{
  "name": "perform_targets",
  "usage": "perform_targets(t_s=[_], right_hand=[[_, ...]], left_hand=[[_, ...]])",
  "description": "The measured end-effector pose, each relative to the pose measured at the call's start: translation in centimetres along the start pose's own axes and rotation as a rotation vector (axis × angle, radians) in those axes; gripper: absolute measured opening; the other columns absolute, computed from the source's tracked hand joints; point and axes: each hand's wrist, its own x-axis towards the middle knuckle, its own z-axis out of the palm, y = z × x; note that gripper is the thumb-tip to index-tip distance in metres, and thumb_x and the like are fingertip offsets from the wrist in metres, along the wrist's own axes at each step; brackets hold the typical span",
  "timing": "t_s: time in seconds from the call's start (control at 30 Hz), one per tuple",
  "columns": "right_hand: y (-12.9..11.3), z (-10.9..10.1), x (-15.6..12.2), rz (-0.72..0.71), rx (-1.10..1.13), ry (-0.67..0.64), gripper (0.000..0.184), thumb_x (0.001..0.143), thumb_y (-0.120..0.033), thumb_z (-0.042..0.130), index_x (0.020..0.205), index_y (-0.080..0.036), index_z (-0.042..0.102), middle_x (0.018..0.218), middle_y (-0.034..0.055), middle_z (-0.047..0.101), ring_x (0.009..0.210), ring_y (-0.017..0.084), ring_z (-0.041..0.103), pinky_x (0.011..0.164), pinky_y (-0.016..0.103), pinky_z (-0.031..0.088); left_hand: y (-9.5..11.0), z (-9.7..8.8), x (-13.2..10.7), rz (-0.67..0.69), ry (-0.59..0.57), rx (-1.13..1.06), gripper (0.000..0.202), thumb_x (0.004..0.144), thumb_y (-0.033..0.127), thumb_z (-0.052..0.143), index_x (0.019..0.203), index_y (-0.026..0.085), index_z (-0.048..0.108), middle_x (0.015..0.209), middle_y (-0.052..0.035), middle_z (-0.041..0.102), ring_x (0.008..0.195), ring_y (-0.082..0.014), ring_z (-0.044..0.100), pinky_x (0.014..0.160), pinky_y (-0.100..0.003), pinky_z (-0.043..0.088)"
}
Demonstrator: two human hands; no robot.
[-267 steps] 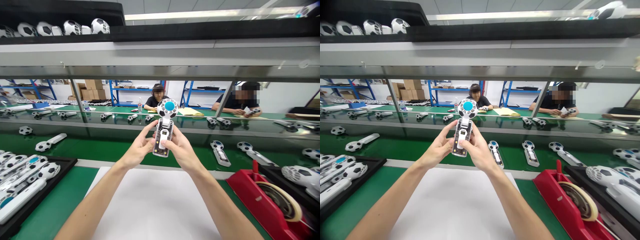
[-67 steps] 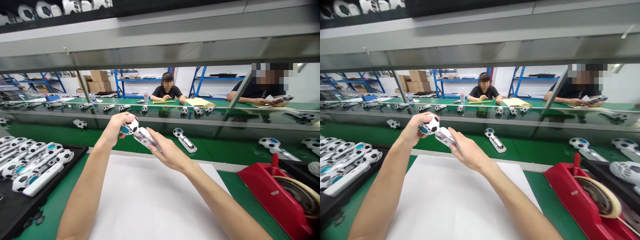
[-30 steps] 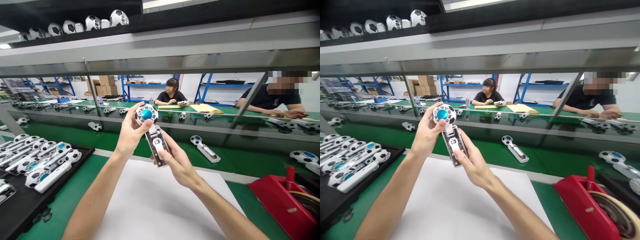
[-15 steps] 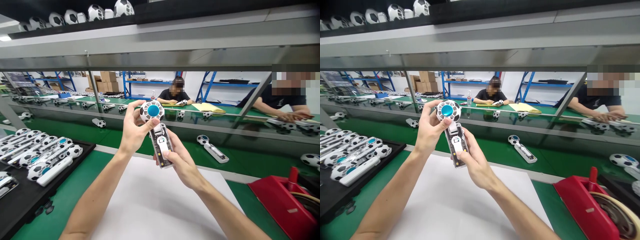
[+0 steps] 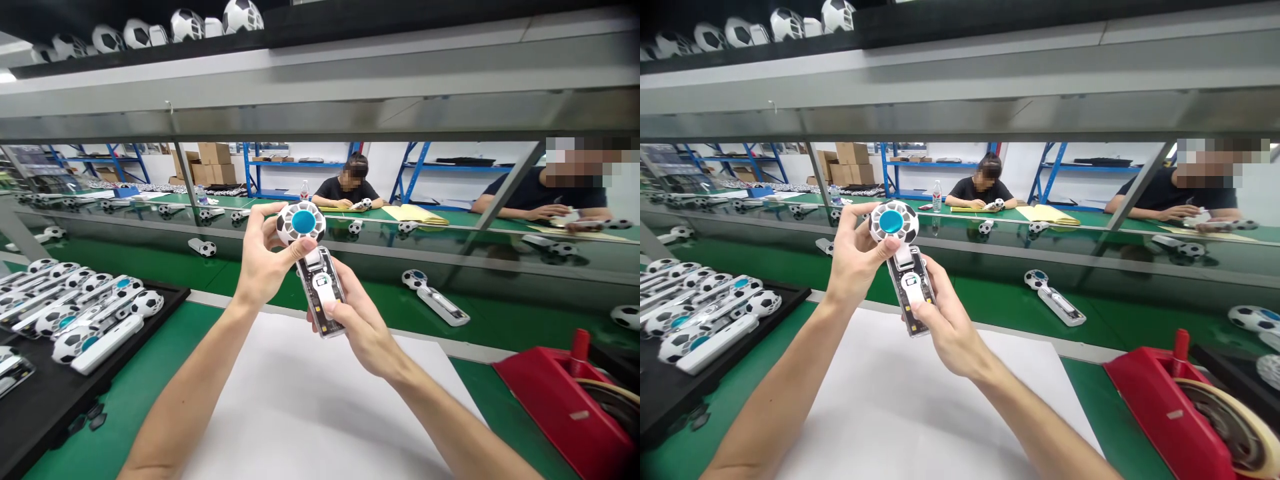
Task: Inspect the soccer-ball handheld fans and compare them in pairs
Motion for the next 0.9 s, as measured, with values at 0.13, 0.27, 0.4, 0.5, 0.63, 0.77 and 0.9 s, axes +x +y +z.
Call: perform_targets(t_s=[0.13, 0.27, 0.4, 0.5, 0.63, 0.77, 0.9], right_hand=[[0.0, 0.0, 0.2, 0.029, 0.034, 0.005, 0.051, 0.091, -0.036, 0.06, 0.138, -0.03, 0.039, 0.105, 0.0042, 0.06, 0.074, 0.016, 0.064, 0.061, 0.03, 0.056], [0.2, -0.1, 0.3, 0.121, 0.06, 0.025, 0.037, 0.094, -0.052, 0.056, 0.116, -0.024, 0.044, 0.076, -0.0029, 0.057, 0.056, 0.015, 0.064, 0.045, 0.024, 0.049], [0.3, -0.4, 0.3, 0.137, 0.127, -0.021, 0.036, 0.095, -0.052, 0.056, 0.115, -0.025, 0.043, 0.073, -0.0035, 0.059, 0.054, 0.017, 0.066, 0.043, 0.025, 0.05], [0.1, -0.2, 0.3, 0.191, 0.268, -0.047, 0.038, 0.09, -0.046, 0.065, 0.115, -0.024, 0.046, 0.085, 0.0003, 0.066, 0.07, 0.021, 0.072, 0.058, 0.032, 0.057], [0.0, 0.4, 0.6, 0.334, 0.536, -0.125, 0.033, 0.077, -0.042, 0.07, 0.097, -0.018, 0.06, 0.082, 0.0036, 0.07, 0.077, 0.023, 0.071, 0.079, 0.041, 0.057], [-1.7, -0.1, 0.2, 0.155, 0.163, 0.11, 0.023, 0.061, -0.028, 0.08, 0.073, -0.019, 0.063, 0.061, -0.0005, 0.062, 0.059, 0.017, 0.06, 0.062, 0.032, 0.051], [-5.5, -2.2, -2.5, -0.101, -0.076, 0.248, 0.036, 0.077, -0.057, 0.07, 0.072, -0.022, 0.062, 0.059, -0.0003, 0.055, 0.053, 0.016, 0.052, 0.055, 0.032, 0.048]], left_hand=[[0.0, 0.3, -0.3, 0.028, -0.005, 0.017, 0.058, 0.071, 0.046, 0.084, 0.113, 0.025, 0.049, 0.102, -0.0022, 0.068, 0.089, -0.0184, 0.067, 0.08, -0.03, 0.051], [-0.1, 1.0, -0.8, 0.07, -0.047, 0.105, 0.058, 0.067, 0.043, 0.087, 0.111, 0.025, 0.055, 0.105, -0.0028, 0.067, 0.098, -0.0202, 0.065, 0.085, -0.031, 0.049], [-0.2, 1.2, -1.0, 0.03, -0.065, 0.152, 0.054, 0.07, 0.044, 0.085, 0.113, 0.026, 0.057, 0.104, -0.0029, 0.069, 0.097, -0.0209, 0.064, 0.083, -0.031, 0.048], [0.0, 1.2, -1.0, 0.029, -0.091, 0.171, 0.056, 0.072, 0.043, 0.084, 0.119, 0.026, 0.058, 0.112, -0.0038, 0.069, 0.103, -0.0221, 0.064, 0.086, -0.031, 0.048], [0.5, 1.3, -1.2, 0.014, -0.271, 0.15, 0.044, 0.085, 0.049, 0.07, 0.121, 0.023, 0.064, 0.117, -0.0057, 0.069, 0.106, -0.0212, 0.065, 0.088, -0.029, 0.049], [1.0, 0.8, -1.1, 0.025, -0.284, 0.118, 0.043, 0.1, 0.051, 0.043, 0.108, 0.019, 0.07, 0.103, -0.0075, 0.073, 0.1, -0.0189, 0.068, 0.086, -0.027, 0.051], [1.0, -0.9, 0.1, 0.095, -0.073, 0.202, 0.04, 0.1, 0.047, 0.044, 0.096, 0.018, 0.071, 0.088, -0.0056, 0.074, 0.085, -0.0157, 0.069, 0.078, -0.025, 0.053]])
